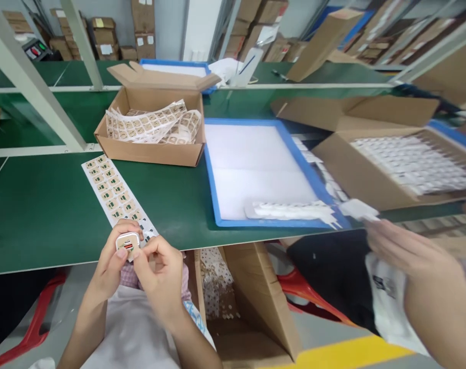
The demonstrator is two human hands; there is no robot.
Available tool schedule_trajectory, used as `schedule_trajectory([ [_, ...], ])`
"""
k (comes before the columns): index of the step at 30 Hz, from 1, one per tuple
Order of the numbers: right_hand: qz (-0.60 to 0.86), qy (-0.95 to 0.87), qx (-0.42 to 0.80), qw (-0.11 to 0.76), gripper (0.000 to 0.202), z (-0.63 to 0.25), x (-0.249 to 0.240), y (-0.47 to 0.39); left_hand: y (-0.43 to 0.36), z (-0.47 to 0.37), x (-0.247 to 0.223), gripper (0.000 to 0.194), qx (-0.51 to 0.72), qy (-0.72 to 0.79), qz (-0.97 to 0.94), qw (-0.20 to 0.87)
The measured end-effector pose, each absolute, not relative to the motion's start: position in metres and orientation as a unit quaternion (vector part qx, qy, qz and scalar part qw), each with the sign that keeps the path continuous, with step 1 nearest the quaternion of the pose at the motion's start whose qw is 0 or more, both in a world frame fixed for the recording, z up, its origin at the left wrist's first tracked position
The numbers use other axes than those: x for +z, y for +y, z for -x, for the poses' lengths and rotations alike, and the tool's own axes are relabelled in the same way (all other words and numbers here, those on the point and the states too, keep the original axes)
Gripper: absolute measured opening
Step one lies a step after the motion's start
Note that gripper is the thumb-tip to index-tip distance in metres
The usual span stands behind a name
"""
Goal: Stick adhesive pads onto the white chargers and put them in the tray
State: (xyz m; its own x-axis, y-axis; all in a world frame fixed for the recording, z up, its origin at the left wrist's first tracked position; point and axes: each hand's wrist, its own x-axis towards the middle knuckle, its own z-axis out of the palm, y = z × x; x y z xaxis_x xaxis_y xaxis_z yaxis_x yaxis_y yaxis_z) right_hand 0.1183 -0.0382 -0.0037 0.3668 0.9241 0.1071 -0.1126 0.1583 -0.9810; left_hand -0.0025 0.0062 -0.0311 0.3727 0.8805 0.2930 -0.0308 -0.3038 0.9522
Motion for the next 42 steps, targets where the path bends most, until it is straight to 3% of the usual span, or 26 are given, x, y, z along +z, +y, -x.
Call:
schedule_trajectory([
  [5,0.573,-0.493,0.243,0.608,0.026,-0.13,-0.004,-0.035,0.009,-0.006,-0.038,0.026,0.46,0.34,-0.661,0.486],
  [9,0.616,-0.481,0.146,0.607,0.019,-0.136,-0.008,-0.036,0.013,-0.01,-0.041,0.034,0.473,0.37,-0.643,0.476],
  [11,0.623,-0.472,0.171,0.6,0.009,-0.137,-0.009,-0.037,0.014,-0.012,-0.043,0.042,0.484,0.381,-0.627,0.477],
  [14,0.61,-0.492,0.256,0.566,0.033,-0.134,-0.01,-0.038,0.015,-0.015,-0.046,0.048,0.503,0.373,-0.594,0.505],
  [16,0.605,-0.496,0.28,0.557,0.038,-0.129,-0.013,-0.036,0.013,-0.017,-0.045,0.05,0.518,0.362,-0.563,0.532],
  [25,0.528,-0.503,0.279,0.625,0.028,-0.125,-0.025,-0.032,0.01,-0.025,-0.039,0.066,0.559,0.325,-0.565,0.513],
  [30,0.54,-0.448,0.349,0.622,0.027,-0.137,-0.02,-0.032,0.012,-0.034,-0.042,0.078,0.53,0.294,-0.593,0.53],
  [33,0.565,-0.43,0.338,0.618,0.034,-0.137,-0.02,-0.032,0.009,-0.037,-0.041,0.079,0.529,0.27,-0.588,0.549],
  [36,0.565,-0.437,0.333,0.616,0.029,-0.137,-0.022,-0.033,0.008,-0.038,-0.037,0.077,0.534,0.256,-0.585,0.554],
  [42,0.542,-0.384,0.404,0.63,0.036,-0.14,-0.022,-0.03,0.008,-0.035,-0.036,0.07,0.531,0.263,-0.577,0.563],
])
